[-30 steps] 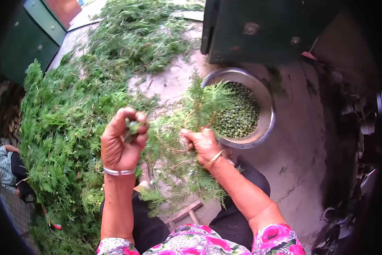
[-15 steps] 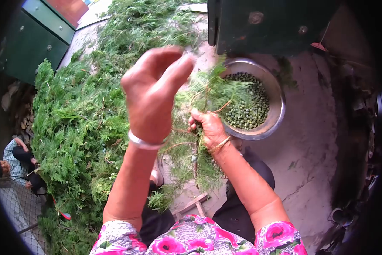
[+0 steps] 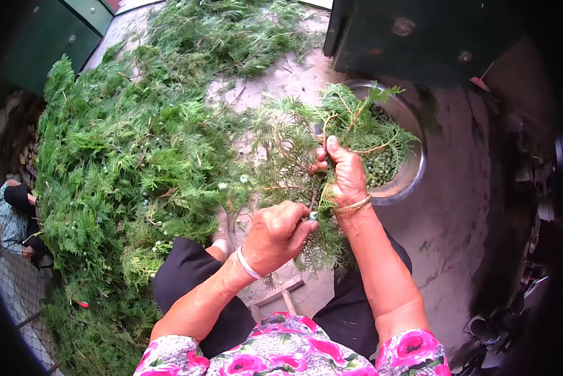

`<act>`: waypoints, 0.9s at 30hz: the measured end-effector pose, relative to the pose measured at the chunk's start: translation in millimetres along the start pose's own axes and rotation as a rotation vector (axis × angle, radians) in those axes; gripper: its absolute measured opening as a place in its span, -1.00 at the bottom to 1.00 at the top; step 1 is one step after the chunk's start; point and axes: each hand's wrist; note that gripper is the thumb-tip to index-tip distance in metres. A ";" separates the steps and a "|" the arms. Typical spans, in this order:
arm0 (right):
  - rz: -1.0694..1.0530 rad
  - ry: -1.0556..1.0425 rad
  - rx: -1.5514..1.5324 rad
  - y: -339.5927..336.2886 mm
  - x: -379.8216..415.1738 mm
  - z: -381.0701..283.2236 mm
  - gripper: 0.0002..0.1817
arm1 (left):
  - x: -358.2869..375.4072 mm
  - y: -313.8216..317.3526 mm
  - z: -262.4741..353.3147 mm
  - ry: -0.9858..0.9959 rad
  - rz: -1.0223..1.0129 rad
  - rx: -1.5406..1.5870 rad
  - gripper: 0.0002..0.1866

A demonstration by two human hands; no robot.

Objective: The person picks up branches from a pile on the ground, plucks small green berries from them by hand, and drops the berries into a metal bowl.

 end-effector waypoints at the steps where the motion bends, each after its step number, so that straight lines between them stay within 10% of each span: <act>1: 0.018 -0.028 0.003 0.7 0.0 0.8 -0.80 | -0.7 0.1 1.2 -0.003 0.003 -0.001 -0.77; 13: 0.101 -0.016 0.027 2.7 1.7 3.7 -0.81 | -3.1 1.2 2.3 -0.054 -0.051 -0.025 -0.78; 25: 0.213 -0.038 0.250 0.1 -2.6 0.1 -0.72 | -0.8 -27.4 25.5 0.297 -0.075 0.404 -0.81; 27: 0.185 -0.060 0.198 -1.2 0.0 -3.7 -0.71 | 1.7 -55.1 12.0 -0.084 -0.076 0.525 -0.83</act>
Point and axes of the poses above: each hand's wrist, its own x-axis away from the middle knuckle, its own y-axis out of the palm, z = x × y, and after that the axes turned 5 degrees about -x, right-handed
